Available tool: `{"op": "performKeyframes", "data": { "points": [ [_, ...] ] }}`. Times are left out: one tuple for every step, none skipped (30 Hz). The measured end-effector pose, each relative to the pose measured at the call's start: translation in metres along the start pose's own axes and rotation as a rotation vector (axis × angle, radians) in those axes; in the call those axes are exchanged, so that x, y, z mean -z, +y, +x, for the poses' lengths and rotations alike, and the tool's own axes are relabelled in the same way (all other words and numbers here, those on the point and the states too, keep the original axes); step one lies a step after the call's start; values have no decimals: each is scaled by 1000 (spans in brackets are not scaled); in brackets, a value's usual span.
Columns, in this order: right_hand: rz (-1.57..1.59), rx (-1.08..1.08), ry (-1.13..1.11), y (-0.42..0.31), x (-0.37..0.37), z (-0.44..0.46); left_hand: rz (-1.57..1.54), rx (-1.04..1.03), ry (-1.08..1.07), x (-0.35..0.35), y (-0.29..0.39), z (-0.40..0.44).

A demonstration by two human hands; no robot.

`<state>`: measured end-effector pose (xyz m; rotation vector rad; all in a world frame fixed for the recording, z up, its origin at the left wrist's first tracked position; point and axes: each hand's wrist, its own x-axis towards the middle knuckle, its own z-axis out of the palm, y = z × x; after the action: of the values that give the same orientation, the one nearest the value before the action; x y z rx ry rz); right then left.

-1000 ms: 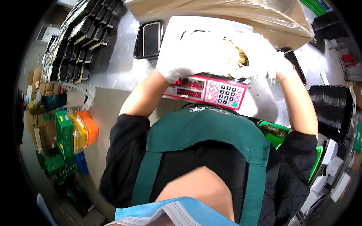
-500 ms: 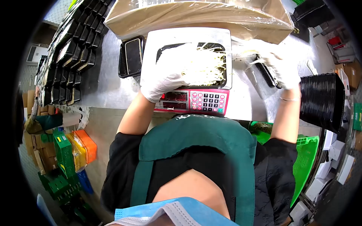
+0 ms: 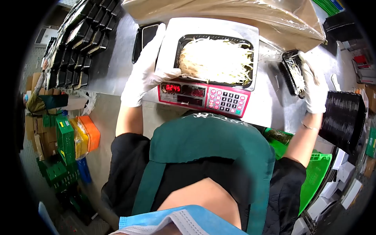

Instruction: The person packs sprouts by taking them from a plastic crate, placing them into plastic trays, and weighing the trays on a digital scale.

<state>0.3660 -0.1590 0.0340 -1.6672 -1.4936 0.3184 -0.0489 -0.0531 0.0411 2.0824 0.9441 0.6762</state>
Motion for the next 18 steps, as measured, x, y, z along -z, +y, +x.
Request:
{"op": "performKeyframes", "data": {
  "points": [
    [143,74,-54,-16,-24,9,-168,95,-12,-4,-5,-4],
    [289,150,-111,-31,-49,17,41,-55,35,-8,1,-2],
    [436,100,-117,-56,-75,15,258,-193,114,-12,8,0],
    [581,46,-122,-77,-98,11,314,-206,53,-23,9,4],
    [549,104,-174,-85,-117,10,367,-222,-7,-33,10,8],
    [265,265,-239,-85,-128,5,500,-487,124,-45,0,14],
    [-3,443,-263,-85,-139,1,498,-486,126,-54,-6,17],
    [-537,700,-287,-86,-142,-2,362,-519,147,-62,-11,22],
    [-625,733,-292,-99,-144,-7,223,-558,165,-67,-12,28],
    [-505,699,-294,-103,-147,-5,213,-581,163,-65,-9,29],
    [-452,538,-422,-109,-136,-4,358,-563,92,-60,-7,23],
    [-391,366,-541,-129,-123,-2,502,-547,18,-53,-3,15],
    [-307,536,-243,-121,-120,1,477,-382,-34,-47,4,8],
    [-326,529,-230,-117,-111,12,453,-209,-80,-39,10,0],
    [-127,372,-241,-110,-100,27,464,-197,-93,-28,15,-7],
    [78,214,-244,-100,-92,42,479,-184,-108,-16,16,-12],
    [122,0,-306,-79,-92,60,551,-235,-62,-14,0,-20],
    [125,-8,-300,-66,-100,66,522,-237,-37,-9,10,-20]
  ]
}}
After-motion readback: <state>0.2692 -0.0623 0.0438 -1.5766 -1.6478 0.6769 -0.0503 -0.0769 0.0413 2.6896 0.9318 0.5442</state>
